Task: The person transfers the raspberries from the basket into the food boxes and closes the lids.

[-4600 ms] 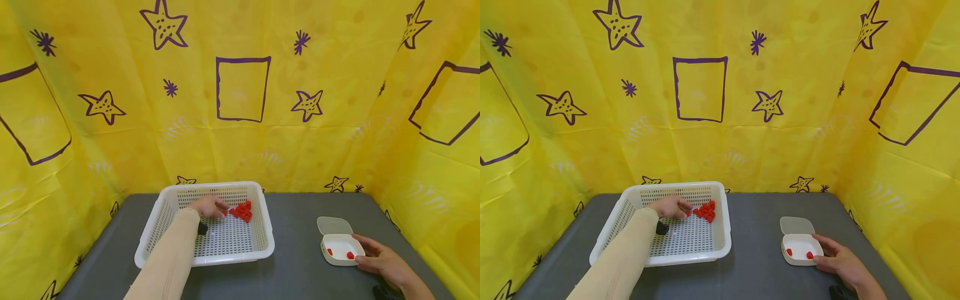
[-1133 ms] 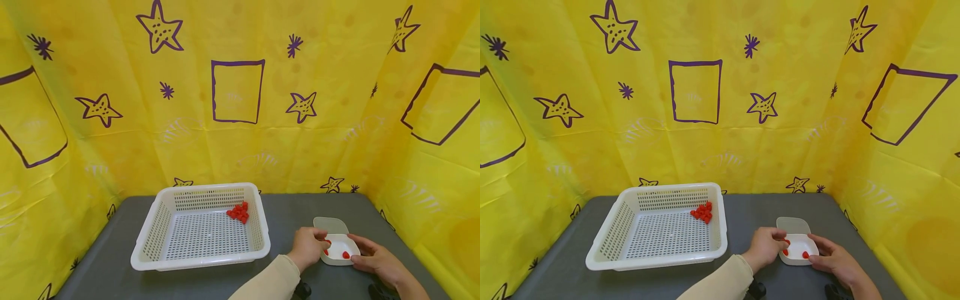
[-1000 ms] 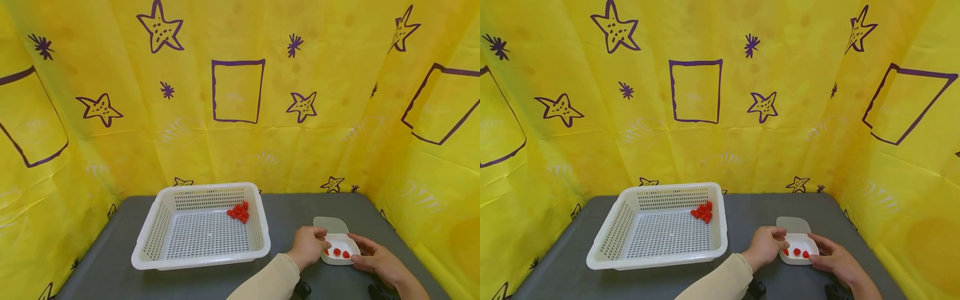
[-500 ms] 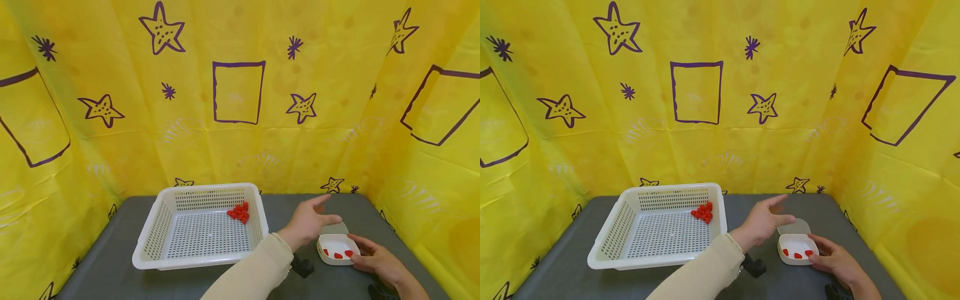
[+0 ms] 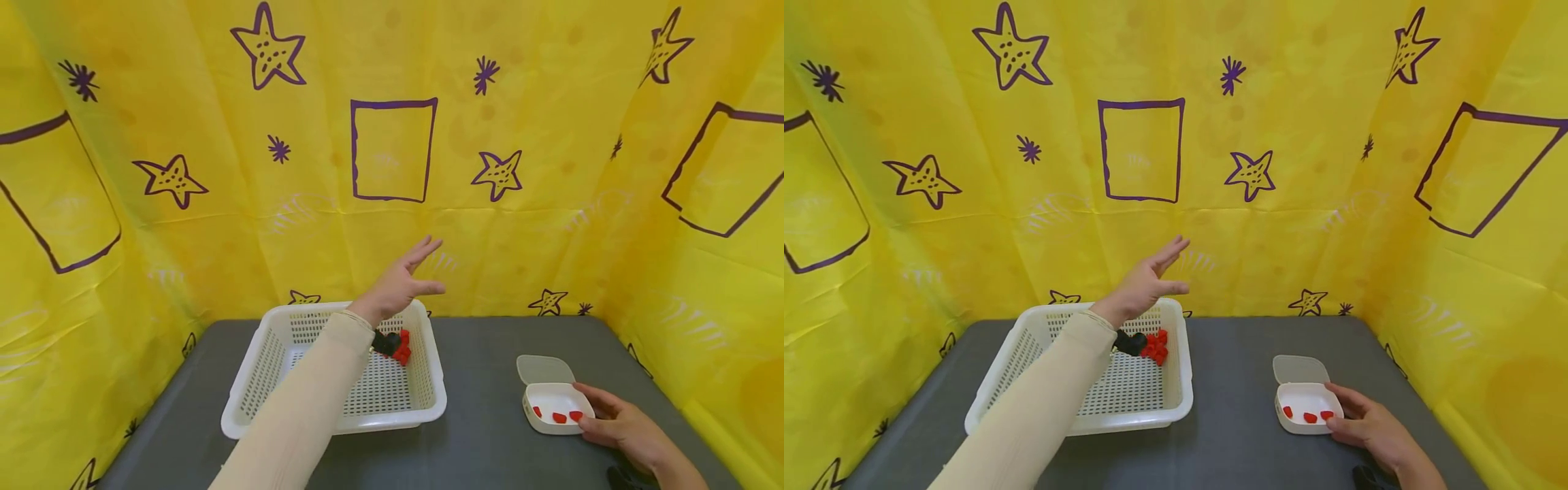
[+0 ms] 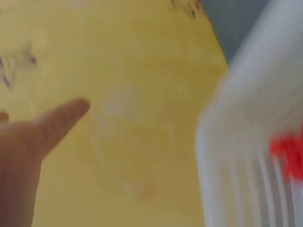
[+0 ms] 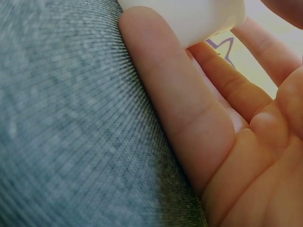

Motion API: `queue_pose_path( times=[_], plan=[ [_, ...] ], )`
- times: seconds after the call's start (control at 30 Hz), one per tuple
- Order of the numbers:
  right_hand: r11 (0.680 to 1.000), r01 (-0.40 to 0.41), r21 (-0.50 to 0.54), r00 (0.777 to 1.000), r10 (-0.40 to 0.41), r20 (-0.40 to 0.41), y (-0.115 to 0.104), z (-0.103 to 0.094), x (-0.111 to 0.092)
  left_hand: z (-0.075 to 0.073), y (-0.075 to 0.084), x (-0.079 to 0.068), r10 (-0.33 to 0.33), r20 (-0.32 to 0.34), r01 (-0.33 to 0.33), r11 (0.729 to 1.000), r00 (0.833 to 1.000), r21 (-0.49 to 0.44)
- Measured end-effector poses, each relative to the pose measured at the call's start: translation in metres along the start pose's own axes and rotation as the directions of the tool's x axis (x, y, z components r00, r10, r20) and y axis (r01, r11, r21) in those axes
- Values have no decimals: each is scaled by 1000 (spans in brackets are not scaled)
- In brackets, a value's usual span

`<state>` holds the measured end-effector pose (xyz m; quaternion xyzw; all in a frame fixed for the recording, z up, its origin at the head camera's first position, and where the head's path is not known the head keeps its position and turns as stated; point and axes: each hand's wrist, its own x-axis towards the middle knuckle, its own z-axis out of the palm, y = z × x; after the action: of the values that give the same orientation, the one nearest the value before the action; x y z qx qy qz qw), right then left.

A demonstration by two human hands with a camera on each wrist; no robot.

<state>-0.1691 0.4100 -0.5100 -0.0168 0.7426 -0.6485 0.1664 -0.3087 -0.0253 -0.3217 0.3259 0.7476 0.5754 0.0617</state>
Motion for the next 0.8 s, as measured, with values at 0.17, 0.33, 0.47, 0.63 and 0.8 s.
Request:
queue_pose_path(
  times=[0.17,0.33,0.47,0.63,0.8],
  plan=[
    [1000,10,21,1000,-10,18,0,-2,-3,-37,-29,-14,-82,76,81,997,994,15],
    [1000,10,29,1000,-10,11,-1,-3,-5,-55,-65,-32,-262,97,266,963,960,-38],
    [998,38,45,999,-39,32,-1,-3,-6,-63,-94,-45,-361,95,370,923,928,-104],
    [997,45,55,998,-48,47,-1,-1,-4,-66,-117,-61,-430,65,434,895,901,-105],
    [999,-1,39,1000,1,3,-3,1,-2,-60,-125,-71,-476,54,479,876,878,-62]
  ],
)
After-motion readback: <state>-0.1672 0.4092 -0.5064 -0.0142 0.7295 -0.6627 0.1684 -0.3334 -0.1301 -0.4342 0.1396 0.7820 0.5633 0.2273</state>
